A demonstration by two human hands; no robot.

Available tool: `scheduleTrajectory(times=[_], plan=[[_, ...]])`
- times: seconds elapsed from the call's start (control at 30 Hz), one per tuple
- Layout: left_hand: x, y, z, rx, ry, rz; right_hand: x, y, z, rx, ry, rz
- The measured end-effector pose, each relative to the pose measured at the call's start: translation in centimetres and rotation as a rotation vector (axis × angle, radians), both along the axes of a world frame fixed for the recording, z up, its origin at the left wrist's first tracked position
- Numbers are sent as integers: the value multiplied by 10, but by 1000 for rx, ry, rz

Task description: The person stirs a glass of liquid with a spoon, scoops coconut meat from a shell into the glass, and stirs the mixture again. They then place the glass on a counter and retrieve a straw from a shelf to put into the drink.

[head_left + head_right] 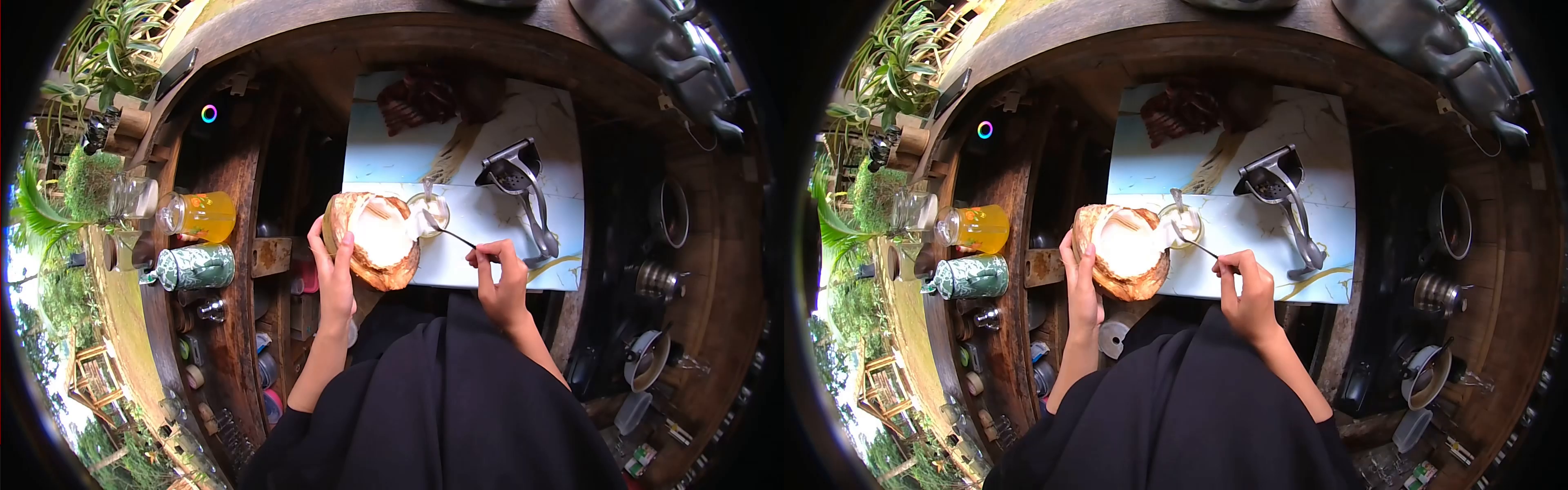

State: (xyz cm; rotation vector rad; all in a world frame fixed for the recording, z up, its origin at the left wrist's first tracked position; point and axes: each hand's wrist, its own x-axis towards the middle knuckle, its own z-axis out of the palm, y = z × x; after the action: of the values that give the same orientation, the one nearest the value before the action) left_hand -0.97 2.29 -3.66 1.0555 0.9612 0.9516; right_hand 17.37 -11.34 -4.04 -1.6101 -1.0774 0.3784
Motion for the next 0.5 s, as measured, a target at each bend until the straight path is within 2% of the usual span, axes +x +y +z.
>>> scheduleTrajectory(times=[0.17, 0.23, 0.33, 0.5], plan=[[-1, 0, 0, 9, 16, -1, -11, 0, 8, 105, -16, 27], [-1, 0, -1, 2, -1, 1, -17, -2, 5, 94, 0, 100], [-3, -1, -2, -30, -32, 18, -22, -6, -6, 74, 63, 65], [-11, -2, -2, -18, -24, 60, -5, -16, -10, 40, -20, -198]])
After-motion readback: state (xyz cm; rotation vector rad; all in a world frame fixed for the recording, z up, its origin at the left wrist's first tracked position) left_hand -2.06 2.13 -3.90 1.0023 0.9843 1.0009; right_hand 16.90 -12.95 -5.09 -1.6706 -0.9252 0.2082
